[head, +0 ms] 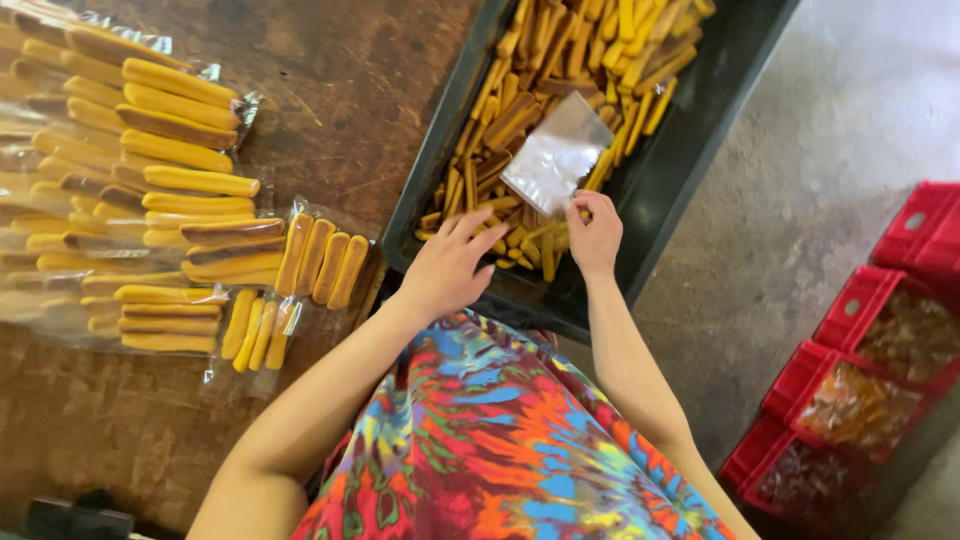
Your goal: The person picks up breadsticks from a large black bin and places them into small clear plastic bags, arranging the completed bags in organized rows on a wooden work surface.
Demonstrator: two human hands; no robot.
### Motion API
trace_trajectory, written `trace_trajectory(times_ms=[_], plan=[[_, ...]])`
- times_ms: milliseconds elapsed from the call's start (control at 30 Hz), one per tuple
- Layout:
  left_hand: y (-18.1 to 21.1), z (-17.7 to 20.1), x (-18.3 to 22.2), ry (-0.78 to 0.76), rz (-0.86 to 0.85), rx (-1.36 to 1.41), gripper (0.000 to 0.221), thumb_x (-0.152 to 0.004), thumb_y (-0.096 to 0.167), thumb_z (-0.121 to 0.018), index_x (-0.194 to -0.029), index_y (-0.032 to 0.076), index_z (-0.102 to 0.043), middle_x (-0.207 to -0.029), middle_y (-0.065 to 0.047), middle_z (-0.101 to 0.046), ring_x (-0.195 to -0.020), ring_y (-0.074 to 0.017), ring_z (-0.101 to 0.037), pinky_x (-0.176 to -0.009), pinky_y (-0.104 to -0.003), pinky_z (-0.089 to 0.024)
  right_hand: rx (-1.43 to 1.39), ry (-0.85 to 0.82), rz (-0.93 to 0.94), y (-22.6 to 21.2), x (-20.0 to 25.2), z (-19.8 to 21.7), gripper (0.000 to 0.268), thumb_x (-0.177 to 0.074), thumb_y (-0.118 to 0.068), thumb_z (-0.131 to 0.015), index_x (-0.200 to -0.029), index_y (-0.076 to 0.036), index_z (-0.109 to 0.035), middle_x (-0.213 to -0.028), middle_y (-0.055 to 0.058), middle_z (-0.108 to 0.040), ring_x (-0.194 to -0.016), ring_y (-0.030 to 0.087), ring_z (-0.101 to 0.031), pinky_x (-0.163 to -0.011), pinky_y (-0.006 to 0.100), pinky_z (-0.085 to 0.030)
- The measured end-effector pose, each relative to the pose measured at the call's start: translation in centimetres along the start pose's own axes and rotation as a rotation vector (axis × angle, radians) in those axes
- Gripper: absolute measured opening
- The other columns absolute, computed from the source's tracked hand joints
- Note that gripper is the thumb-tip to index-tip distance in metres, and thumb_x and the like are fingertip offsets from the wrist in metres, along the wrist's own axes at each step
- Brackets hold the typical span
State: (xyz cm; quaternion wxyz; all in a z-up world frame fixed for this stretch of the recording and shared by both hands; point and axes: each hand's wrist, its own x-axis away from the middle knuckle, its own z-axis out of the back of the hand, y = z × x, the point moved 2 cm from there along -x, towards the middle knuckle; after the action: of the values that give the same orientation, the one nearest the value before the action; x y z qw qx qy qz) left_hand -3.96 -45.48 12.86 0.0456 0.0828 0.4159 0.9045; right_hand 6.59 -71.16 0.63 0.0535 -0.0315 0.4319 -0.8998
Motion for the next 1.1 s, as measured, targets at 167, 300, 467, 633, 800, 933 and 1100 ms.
trace_trajectory(times_ms=[167,300,467,633,800,933,1100], plan=[[3.5,0.0,-5.0,0.083,-0.338,-0.179,0.066,-0.070,0.017,-0.077,-0.135,0.020,-0.062,-0.150,-0.015,-0.045,-0.136,-0.0412,-0.045,-0.106,-0.051,-0.045,0.233,-0.407,0.276,-9.6,2.5,6.2,0.015,-0.087,-0.016,-0.077,-0.098,-0.007,-0.074,-0.111,0.010,-0.073,-0.101,0.031,-0.070,-0.086,0.039,-0.056],[2.9,-0.7,-7.5,-0.145,-0.403,-0.194,0.010,-0.086,0.023,-0.081,-0.094,0.022,-0.075,-0.119,0.001,-0.072,-0.120,-0.0239,-0.064,-0.110,-0.052,-0.046,0.135,-0.468,0.089,-11.0,3.8,10.1,0.016,-0.090,-0.015,-0.078,-0.101,-0.005,-0.075,-0.102,0.009,-0.077,-0.093,0.025,-0.074,-0.082,0.034,-0.057],[0.0,-1.5,-7.5,-0.388,0.089,0.471,0.028,-0.088,0.036,-0.082,-0.096,0.011,-0.073,-0.084,-0.006,-0.075,-0.075,-0.0220,-0.072,-0.071,-0.032,-0.056,-0.284,-0.291,-0.283,-7.8,5.1,12.9,0.015,-0.100,-0.013,-0.070,-0.104,0.001,-0.072,-0.091,0.007,-0.076,-0.083,0.015,-0.071,-0.077,0.028,-0.057],[-1.8,-2.9,-5.4,-0.323,0.037,0.647,0.024,-0.087,0.031,-0.077,-0.091,0.008,-0.077,-0.075,-0.007,-0.074,-0.069,-0.0213,-0.067,-0.062,-0.031,-0.054,-0.411,-0.200,-0.417,-6.2,5.0,13.9,0.016,-0.102,-0.014,-0.068,-0.103,0.002,-0.070,-0.088,0.008,-0.073,-0.075,0.015,-0.071,-0.072,0.027,-0.056],[-0.5,-2.6,-4.6,-0.198,0.235,0.081,0.042,-0.103,0.038,-0.069,-0.079,0.003,-0.073,-0.069,-0.020,-0.064,-0.065,-0.0375,-0.060,-0.062,-0.046,-0.047,0.430,0.087,0.329,-10.8,3.3,13.5,0.027,-0.090,-0.018,-0.083,-0.105,0.002,-0.072,-0.105,0.018,-0.074,-0.096,0.026,-0.069,-0.082,0.034,-0.056],[1.5,-1.7,-4.7,0.014,0.048,0.243,0.025,-0.094,0.031,-0.068,-0.085,0.008,-0.074,-0.072,-0.016,-0.067,-0.067,-0.0366,-0.066,-0.059,-0.046,-0.050,-0.278,-0.358,-0.289,-10.9,3.5,8.1,0.030,-0.090,-0.022,-0.079,-0.112,-0.004,-0.072,-0.094,0.001,-0.074,-0.085,0.006,-0.067,-0.078,0.025,-0.057],[2.7,-0.6,-5.2,-0.124,0.038,0.118,0.033,-0.083,0.037,-0.079,-0.070,0.007,-0.071,-0.068,-0.015,-0.067,-0.065,-0.0351,-0.067,-0.060,-0.046,-0.051,-0.176,-0.569,-0.239,-8.8,3.3,5.0,0.034,-0.100,-0.022,-0.083,-0.084,0.004,-0.067,-0.079,0.012,-0.065,-0.076,0.014,-0.057,-0.066,0.032,-0.049]])
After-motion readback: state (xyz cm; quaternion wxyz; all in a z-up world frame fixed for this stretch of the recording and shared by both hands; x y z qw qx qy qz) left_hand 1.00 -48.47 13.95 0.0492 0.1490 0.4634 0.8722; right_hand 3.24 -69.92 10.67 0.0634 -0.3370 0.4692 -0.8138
